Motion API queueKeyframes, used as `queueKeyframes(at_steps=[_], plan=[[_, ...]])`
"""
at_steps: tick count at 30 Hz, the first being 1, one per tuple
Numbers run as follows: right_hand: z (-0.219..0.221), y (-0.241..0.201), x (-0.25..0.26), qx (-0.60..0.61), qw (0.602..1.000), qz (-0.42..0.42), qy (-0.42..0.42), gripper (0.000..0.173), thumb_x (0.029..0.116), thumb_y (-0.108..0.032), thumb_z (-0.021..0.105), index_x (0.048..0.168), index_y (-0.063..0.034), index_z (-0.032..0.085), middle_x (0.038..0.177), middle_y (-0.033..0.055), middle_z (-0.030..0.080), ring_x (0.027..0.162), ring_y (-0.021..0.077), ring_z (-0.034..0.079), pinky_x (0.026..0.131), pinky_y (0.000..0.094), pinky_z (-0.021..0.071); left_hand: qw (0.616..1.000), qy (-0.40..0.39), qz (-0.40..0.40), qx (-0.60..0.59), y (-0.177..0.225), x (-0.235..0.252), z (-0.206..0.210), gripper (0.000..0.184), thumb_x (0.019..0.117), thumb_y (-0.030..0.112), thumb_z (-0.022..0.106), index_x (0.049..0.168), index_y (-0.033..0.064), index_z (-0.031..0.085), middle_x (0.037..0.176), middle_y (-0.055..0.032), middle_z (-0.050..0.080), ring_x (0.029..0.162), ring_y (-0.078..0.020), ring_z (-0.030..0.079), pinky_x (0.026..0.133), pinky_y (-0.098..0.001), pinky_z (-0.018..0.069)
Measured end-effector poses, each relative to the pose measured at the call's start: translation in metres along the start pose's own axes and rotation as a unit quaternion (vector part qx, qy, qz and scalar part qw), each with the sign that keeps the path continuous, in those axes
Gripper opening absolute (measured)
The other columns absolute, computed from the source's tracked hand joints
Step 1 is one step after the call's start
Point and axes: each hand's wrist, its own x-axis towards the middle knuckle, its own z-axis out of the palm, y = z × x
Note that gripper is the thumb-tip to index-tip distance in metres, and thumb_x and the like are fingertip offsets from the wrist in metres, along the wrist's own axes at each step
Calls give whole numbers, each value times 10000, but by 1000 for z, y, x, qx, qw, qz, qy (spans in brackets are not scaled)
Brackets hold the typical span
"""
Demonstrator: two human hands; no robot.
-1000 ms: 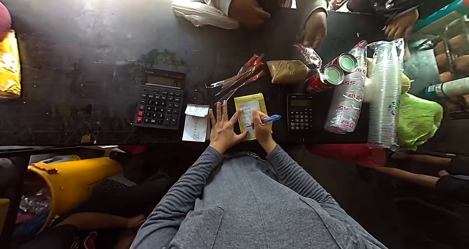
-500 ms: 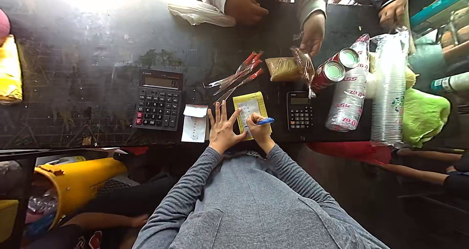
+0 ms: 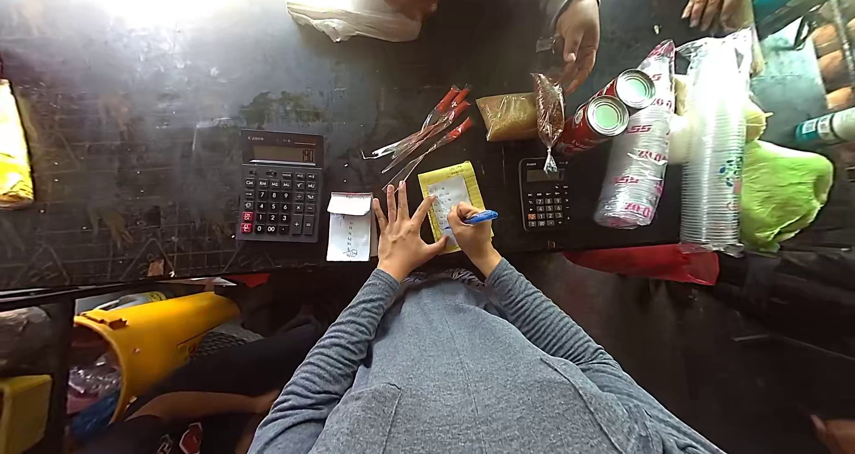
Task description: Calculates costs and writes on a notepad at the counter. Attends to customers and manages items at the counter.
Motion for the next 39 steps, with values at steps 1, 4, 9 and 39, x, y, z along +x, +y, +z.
queueKeyframes(at_steps=[1, 4, 9, 39], plan=[[0, 0, -1, -6, 1000, 3, -3, 309, 914, -51, 620, 631, -85, 502, 556, 7, 474, 464, 78, 418, 444, 245, 352, 1000, -1, 0, 0, 0, 0, 0, 903, 728, 822, 613, 1507, 383, 492, 1674, -243, 187, 1567, -433, 65, 1201, -695, -8], [0, -1, -1, -7, 1000, 1, -8, 314, 912, -47, 624, 627, -84, 499, 559, 12, 476, 467, 84, 418, 445, 249, 350, 1000, -2, 1, 3, -1, 0, 0, 902, 729, 821, 607, 1510, 388, 485, 1677, -239, 177, 1569, -427, 52, 1202, -689, -10], [-2, -1, 1, 5, 1000, 5, -12, 298, 910, -40, 617, 637, -72, 504, 566, 11, 471, 478, 82, 423, 455, 247, 359, 1000, 1, 4, -8, -1, 0, -1, 903, 722, 798, 647, 1501, 363, 507, 1669, -251, 196, 1562, -449, 65, 1199, -702, 1], [-8, 2, -3, -10, 999, 8, 31, 316, 925, -54, 617, 637, -83, 490, 573, 24, 481, 467, 91, 418, 441, 247, 351, 1000, 5, 5, -9, 1, -1, 0, 884, 736, 798, 637, 1496, 364, 512, 1676, -235, 184, 1565, -442, 57, 1201, -698, -1]])
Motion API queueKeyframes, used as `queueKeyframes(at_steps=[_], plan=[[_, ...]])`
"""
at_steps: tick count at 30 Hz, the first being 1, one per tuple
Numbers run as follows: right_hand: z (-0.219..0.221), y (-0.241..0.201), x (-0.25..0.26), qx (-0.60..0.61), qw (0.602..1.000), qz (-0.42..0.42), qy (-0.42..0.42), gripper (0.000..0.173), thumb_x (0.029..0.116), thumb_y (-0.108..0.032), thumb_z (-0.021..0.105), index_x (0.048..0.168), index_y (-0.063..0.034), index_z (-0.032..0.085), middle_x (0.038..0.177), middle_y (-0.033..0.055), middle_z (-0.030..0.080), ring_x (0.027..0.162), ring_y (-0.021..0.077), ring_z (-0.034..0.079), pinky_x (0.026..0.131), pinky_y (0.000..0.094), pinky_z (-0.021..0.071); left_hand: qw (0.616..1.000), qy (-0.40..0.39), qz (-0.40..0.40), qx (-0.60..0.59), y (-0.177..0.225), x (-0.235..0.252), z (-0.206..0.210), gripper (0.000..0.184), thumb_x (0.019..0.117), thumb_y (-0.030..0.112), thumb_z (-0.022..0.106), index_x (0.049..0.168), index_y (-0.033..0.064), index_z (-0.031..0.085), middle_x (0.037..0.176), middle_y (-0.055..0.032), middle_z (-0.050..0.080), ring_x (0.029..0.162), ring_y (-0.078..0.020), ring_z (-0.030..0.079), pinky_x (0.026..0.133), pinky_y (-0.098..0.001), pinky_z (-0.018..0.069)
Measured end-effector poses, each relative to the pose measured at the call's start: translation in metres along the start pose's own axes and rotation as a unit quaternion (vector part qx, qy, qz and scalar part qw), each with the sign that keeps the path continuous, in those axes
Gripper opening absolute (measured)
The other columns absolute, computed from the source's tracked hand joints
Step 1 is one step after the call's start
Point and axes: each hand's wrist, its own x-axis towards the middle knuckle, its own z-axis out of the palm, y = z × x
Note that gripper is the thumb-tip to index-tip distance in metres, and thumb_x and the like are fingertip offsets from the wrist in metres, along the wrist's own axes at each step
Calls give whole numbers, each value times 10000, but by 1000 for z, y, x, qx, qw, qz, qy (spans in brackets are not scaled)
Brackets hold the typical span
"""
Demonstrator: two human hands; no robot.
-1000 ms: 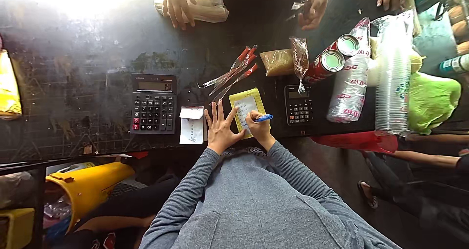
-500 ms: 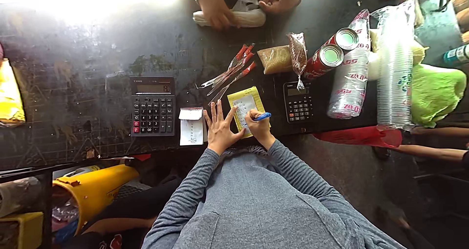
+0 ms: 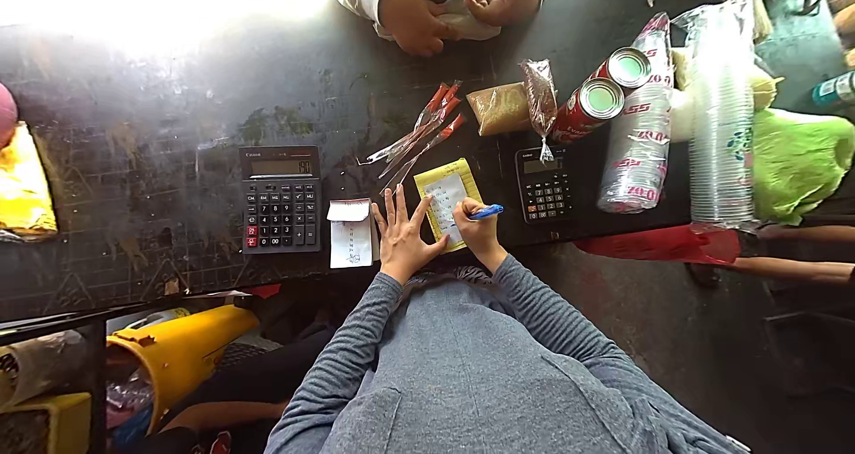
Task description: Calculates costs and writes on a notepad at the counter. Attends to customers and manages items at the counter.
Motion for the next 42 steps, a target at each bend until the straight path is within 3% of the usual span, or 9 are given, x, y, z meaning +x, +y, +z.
queueKeyframes(at_steps=[16, 23, 42], plan=[[5, 3, 1, -21, 1000, -17, 7, 327, 917, -46, 616, 621, -91, 485, 555, 13, 471, 460, 85, 411, 438, 247, 344, 1000, -2, -2, 5, -1, 1, 2, 885, 740, 805, 622, 1503, 374, 500, 1682, -230, 169, 1570, -429, 41, 1202, -694, -24], [-3, -3, 2, 0, 999, 13, 31, 339, 921, -53, 612, 623, -108, 459, 557, 7, 458, 454, 75, 381, 435, 228, 321, 1000, 3, -4, 5, -1, 1, 2, 882, 738, 808, 622, 1502, 385, 499, 1681, -231, 171, 1568, -434, 44, 1203, -686, -21], [3, 2, 5, -37, 998, -12, 51, 320, 878, -29, 619, 596, -80, 476, 535, -11, 448, 467, 51, 411, 462, 227, 350, 1000, 1, -4, 6, -1, 1, 3, 875, 754, 826, 589, 1499, 374, 508, 1680, -232, 177, 1569, -430, 52, 1203, -689, -5]])
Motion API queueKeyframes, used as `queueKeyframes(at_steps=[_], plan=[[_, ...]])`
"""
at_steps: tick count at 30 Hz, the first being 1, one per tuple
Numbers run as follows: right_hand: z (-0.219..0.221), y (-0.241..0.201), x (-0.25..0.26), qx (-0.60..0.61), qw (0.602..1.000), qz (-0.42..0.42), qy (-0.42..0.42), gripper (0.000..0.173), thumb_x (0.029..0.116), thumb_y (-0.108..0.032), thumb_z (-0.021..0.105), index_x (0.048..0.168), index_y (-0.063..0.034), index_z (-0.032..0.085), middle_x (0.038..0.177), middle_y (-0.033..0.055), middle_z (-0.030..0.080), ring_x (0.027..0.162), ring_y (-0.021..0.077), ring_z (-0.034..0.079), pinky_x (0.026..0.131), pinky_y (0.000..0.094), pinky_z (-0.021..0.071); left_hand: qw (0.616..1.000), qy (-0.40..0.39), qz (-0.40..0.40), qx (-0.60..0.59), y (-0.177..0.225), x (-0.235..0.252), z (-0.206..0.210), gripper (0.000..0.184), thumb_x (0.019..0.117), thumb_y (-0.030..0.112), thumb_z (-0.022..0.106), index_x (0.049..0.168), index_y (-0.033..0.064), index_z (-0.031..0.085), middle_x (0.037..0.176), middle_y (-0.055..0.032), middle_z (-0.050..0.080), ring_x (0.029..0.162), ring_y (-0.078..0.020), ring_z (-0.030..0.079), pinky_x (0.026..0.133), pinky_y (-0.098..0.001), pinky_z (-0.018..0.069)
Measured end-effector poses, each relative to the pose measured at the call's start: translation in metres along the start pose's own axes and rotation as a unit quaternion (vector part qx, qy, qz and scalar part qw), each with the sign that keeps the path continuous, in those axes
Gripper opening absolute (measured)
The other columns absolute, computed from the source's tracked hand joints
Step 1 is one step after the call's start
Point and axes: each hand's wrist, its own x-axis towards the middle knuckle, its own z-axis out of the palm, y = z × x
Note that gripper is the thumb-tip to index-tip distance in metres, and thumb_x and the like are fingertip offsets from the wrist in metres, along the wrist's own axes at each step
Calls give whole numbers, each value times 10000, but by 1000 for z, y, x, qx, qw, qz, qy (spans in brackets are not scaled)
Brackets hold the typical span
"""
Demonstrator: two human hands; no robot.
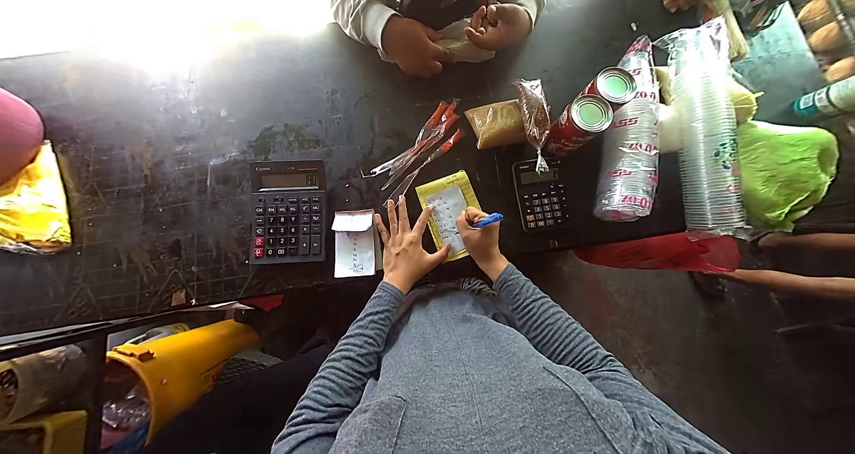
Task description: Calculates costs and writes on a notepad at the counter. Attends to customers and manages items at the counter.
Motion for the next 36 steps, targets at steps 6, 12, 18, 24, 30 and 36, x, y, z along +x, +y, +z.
queueKeyframes(at_steps=[6, 12, 18, 24, 30, 36], plan=[[-3, 0, -4, -2, 1000, 17, -18, 330, 902, -54, 624, 613, -99, 472, 562, 18, 475, 466, 92, 416, 446, 256, 348, 1000, -8, -2, 4, 0, -1, -2, 885, 747, 826, 594, 1509, 388, 488, 1684, -225, 164, 1570, -427, 35, 1203, -684, -33], [-4, 0, -4, -3, 1000, 17, -14, 339, 896, -46, 626, 607, -101, 457, 561, 27, 478, 457, 100, 406, 438, 258, 338, 1000, 0, 2, 5, 0, -1, -1, 884, 744, 821, 601, 1508, 388, 491, 1682, -225, 172, 1571, -421, 42, 1203, -682, -25], [-4, -3, -4, 5, 1000, 23, -18, 334, 900, -49, 626, 616, -96, 456, 556, 30, 466, 454, 108, 400, 434, 267, 330, 1000, 3, 5, -15, 0, -2, -2, 888, 750, 819, 605, 1505, 362, 506, 1681, -231, 171, 1567, -438, 42, 1205, -693, -17], [-4, -1, -4, 5, 1000, 18, -18, 345, 898, -52, 624, 608, -107, 448, 546, 19, 459, 446, 98, 388, 427, 258, 321, 1000, -4, 3, -1, 0, -1, -2, 878, 751, 814, 602, 1506, 378, 497, 1680, -233, 172, 1570, -429, 36, 1203, -688, -26], [-5, -2, -4, 11, 1000, 24, -15, 337, 886, -37, 622, 606, -105, 447, 547, 19, 459, 449, 94, 389, 432, 249, 321, 1000, -2, 2, -10, 0, -2, -1, 891, 748, 829, 595, 1508, 373, 499, 1685, -223, 163, 1569, -427, 36, 1207, -684, -21], [-4, -1, -3, 29, 999, 15, 0, 334, 885, -23, 610, 604, -101, 448, 542, 3, 442, 453, 74, 386, 437, 235, 322, 1000, 0, 1, -7, -1, -2, 0, 879, 751, 821, 595, 1503, 373, 505, 1687, -216, 164, 1571, -422, 35, 1208, -681, -19]])
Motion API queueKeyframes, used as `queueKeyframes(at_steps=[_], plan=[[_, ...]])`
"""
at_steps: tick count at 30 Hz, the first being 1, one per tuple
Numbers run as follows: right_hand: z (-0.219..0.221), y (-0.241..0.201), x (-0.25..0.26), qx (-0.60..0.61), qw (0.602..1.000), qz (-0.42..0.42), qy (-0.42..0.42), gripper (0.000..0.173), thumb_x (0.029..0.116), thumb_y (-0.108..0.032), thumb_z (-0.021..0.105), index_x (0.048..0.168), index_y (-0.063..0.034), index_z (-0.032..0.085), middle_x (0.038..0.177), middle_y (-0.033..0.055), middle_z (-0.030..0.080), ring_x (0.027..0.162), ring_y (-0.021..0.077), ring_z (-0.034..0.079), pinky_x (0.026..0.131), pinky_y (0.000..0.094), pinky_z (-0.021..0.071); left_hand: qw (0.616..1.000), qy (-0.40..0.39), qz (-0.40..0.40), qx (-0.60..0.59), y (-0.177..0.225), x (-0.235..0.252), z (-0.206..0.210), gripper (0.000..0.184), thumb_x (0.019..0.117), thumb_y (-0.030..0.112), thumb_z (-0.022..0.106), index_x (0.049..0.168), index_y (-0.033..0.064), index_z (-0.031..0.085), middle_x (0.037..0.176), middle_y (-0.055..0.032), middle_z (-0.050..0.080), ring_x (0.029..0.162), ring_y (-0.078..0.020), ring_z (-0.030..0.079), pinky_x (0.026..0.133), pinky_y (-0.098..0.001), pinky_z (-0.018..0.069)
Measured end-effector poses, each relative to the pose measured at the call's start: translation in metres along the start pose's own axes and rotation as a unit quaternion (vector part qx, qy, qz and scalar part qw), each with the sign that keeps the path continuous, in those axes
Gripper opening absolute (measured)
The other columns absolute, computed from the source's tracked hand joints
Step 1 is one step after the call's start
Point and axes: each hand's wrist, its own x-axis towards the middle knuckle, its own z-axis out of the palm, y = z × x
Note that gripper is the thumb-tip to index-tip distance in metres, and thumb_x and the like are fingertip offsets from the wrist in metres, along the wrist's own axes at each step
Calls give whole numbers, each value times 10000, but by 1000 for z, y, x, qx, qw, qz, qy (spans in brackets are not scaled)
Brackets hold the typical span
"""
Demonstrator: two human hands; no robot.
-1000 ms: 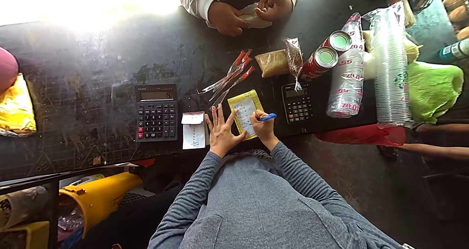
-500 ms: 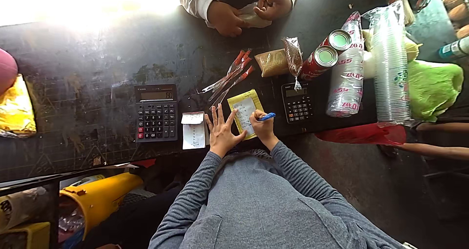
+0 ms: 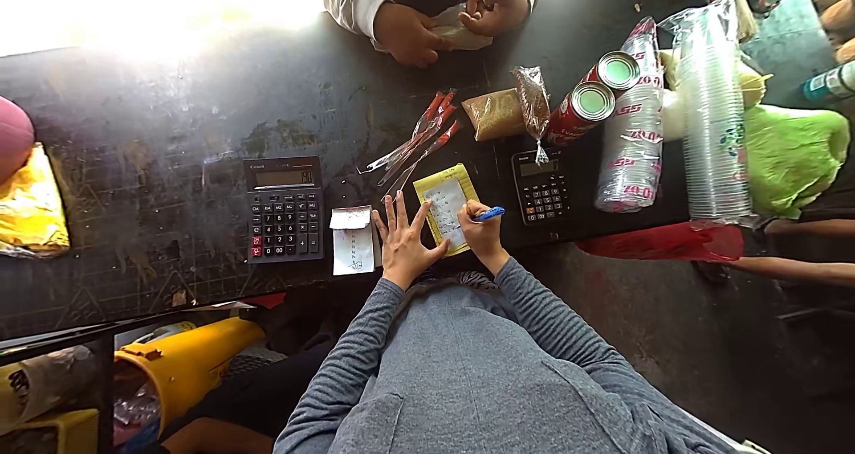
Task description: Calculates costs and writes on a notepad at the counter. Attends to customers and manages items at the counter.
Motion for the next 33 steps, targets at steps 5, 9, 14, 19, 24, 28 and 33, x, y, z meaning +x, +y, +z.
queueKeyframes(at_steps=[5, 9, 14, 19, 24, 28, 33], plan=[[-4, 0, 0, 8, 1000, 13, 8, 338, 896, -30, 610, 611, -110, 448, 545, -2, 442, 445, 72, 373, 428, 230, 313, 1000, -4, 0, 7, 1, 1, -1, 874, 753, 805, 608, 1504, 372, 500, 1683, -227, 171, 1570, -426, 37, 1205, -682, -26], [-5, 1, 2, -19, 1000, 7, 6, 340, 887, -32, 618, 602, -103, 445, 547, 13, 455, 449, 86, 389, 431, 246, 324, 1000, -5, 4, 12, 1, 2, 0, 890, 755, 819, 596, 1515, 367, 486, 1682, -236, 164, 1569, -435, 38, 1204, -687, -35], [-4, 4, 4, -30, 999, -8, 16, 331, 881, -29, 614, 599, -90, 451, 541, 15, 454, 455, 89, 405, 438, 254, 336, 1000, -1, 4, 5, 1, 3, 1, 877, 756, 805, 610, 1511, 377, 486, 1683, -234, 161, 1569, -432, 43, 1207, -687, -16], [-3, 4, 9, -31, 999, -12, 24, 313, 854, -4, 603, 587, -72, 455, 528, -3, 424, 470, 70, 402, 461, 248, 338, 1000, 17, 13, 12, 0, 4, 3, 857, 765, 813, 584, 1495, 371, 511, 1675, -233, 199, 1564, -440, 85, 1204, -698, 9], [-5, 3, 5, 35, 998, -16, 42, 347, 912, -50, 608, 595, -90, 473, 538, -61, 434, 499, -5, 416, 502, 183, 368, 999, 26, 22, 25, 0, 3, 0, 872, 778, 811, 550, 1491, 309, 538, 1628, -286, 280, 1525, -510, 181, 1185, -730, 44], [-9, 0, 6, 95, 995, 35, -10, 460, 1070, -278, 392, 822, 18, 643, 713, -17, 595, 637, 7, 558, 631, 207, 508, 997, 56, 42, 13, -2, 1, 1, 766, 871, 744, 506, 1482, 285, 553, 1593, -333, 314, 1488, -566, 227, 1166, -757, 76], [-15, -12, 8, 66, 995, 66, -27, 321, 1090, -197, 427, 1056, 36, 645, 736, 37, 656, 580, 58, 579, 577, 240, 521, 999, 35, 35, -8, -4, -2, 3, 728, 847, 776, 551, 1447, 366, 579, 1643, -312, 208, 1535, -523, 105, 1176, -750, 15]])
